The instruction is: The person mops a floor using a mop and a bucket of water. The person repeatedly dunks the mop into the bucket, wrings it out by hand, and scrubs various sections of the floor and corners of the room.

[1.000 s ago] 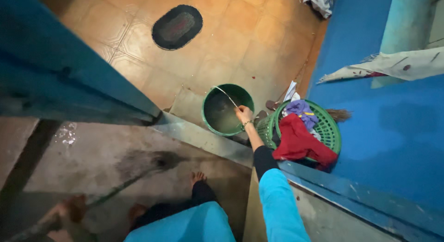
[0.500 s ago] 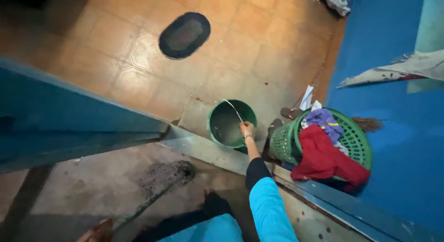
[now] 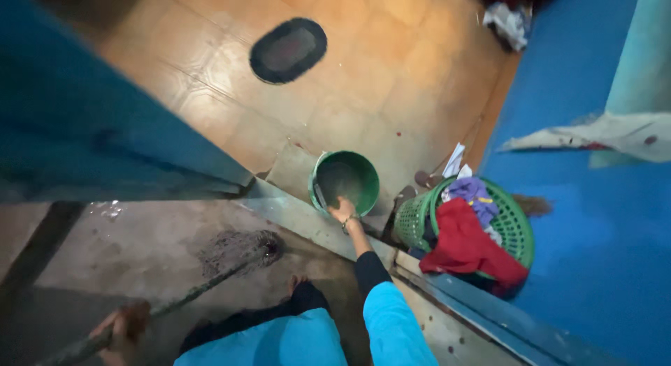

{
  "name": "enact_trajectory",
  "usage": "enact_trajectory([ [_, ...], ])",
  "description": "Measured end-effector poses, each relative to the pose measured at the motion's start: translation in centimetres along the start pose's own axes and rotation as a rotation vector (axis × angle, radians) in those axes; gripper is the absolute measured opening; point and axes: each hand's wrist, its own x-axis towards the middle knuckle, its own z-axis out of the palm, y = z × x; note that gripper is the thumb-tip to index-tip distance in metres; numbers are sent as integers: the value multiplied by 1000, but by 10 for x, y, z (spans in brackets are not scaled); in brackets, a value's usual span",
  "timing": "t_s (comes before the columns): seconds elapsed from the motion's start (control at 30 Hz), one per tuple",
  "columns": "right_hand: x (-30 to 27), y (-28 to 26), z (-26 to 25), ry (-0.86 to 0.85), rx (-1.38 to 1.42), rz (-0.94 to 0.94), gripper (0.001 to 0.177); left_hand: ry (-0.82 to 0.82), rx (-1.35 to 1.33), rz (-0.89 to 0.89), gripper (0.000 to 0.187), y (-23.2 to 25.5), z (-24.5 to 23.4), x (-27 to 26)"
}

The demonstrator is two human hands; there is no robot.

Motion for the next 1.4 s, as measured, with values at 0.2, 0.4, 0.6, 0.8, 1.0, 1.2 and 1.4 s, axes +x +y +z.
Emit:
enact_trajectory([
  [0.2,-39,-50,-8,-434,68,-152,43,177,194,-102,24,28,40,6],
  [0.4,-127,-193,-10,-769,-74,-837,45,168,266,71,15,68,72,2],
  [0.6,-244,-447,-131,-775,316,-1220,65,270,331,56,26,108,103,4],
  [0.8,-314,-595,-202,-1326,675,-1246,94,150,555,159,32,136,140,20],
  [1.0,-337,-650,-218,-747,449,-1257,48,151,365,313,28,183,172,49],
  [1.2,-335,-728,-279,-792,918,-1299,12,192,403,289,56,312,163,122],
  [1.4,-361,-754,-308,-636,1001,-1440,16,59,497,398,42,378,140,178],
])
